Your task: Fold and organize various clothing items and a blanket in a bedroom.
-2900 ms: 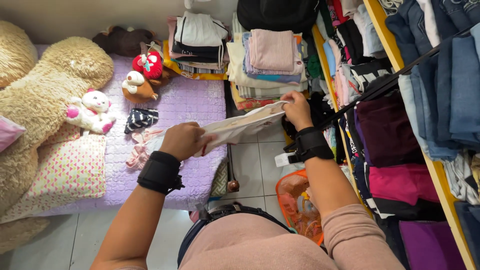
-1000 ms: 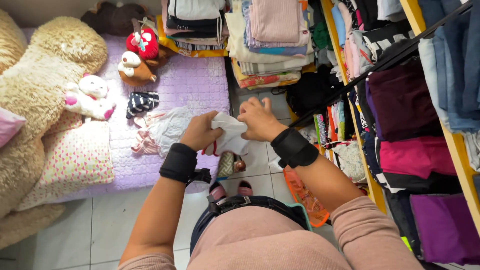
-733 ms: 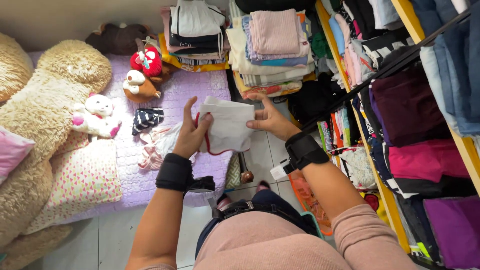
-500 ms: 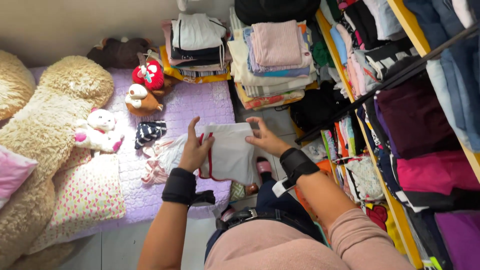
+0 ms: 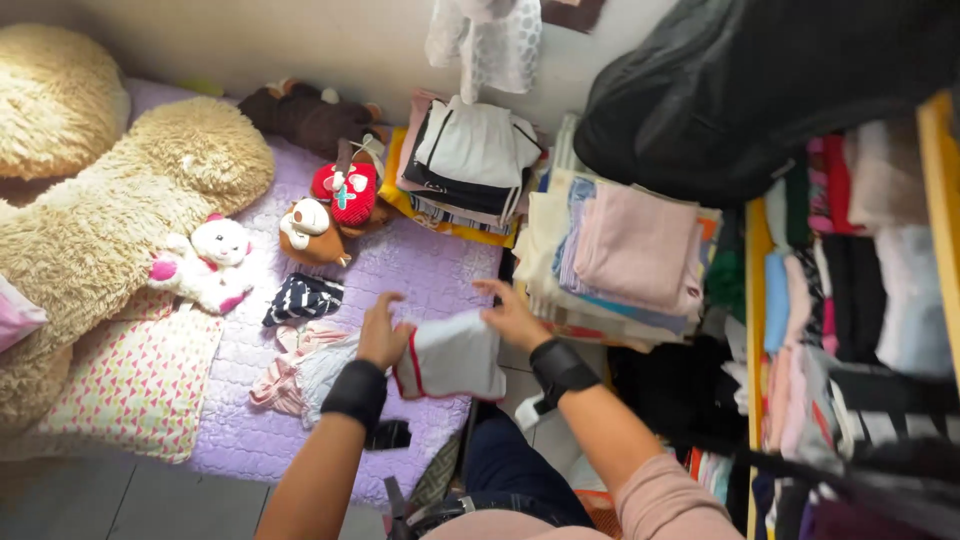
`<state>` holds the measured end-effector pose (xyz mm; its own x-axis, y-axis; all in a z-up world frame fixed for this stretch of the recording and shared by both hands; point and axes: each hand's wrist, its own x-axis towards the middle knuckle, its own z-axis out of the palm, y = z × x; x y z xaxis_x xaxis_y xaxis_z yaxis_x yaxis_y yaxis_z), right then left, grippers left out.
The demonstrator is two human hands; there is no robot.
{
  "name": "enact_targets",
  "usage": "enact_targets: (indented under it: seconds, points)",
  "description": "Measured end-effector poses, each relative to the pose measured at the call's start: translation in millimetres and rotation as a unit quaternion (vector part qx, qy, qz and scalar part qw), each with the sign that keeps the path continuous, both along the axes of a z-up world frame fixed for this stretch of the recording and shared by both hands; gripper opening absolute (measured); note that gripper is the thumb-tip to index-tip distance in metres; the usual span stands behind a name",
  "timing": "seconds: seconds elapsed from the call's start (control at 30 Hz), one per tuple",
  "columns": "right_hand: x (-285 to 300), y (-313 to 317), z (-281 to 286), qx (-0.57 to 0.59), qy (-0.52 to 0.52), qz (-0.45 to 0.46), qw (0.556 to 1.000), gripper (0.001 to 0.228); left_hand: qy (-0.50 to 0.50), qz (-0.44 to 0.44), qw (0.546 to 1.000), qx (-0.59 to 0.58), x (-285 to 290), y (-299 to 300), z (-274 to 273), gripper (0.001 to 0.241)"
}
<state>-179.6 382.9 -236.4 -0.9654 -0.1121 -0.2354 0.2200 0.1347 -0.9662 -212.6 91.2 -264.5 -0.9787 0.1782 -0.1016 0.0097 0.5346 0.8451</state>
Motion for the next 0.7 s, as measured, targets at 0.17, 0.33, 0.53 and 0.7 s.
enact_targets:
  seconds: [0.17, 0.33, 0.53, 0.7]
  points:
    - [-150, 69, 66, 0.003, 0.196, -0.009, 0.981, 0.035, 0.224, -0.035, 0.973, 0.035, -173, 99, 90, 0.025]
    - [-248, 104, 125, 0.000, 0.257, -0.047, 0.965, 0.027, 0.333, -0.038, 0.935, 0.121, -279, 160, 167, 0.032]
    - [-311, 131, -21, 0.113, 0.260, -0.080, 0.956, 0.044, 0.296, -0.043, 0.953, 0.039, -346, 189, 27, 0.036]
    - [-305, 115, -75, 0.311, 0.189, 0.086, 0.928, 0.090, 0.080, -0.130, 0.969, -0.196, -330, 193, -19, 0.067]
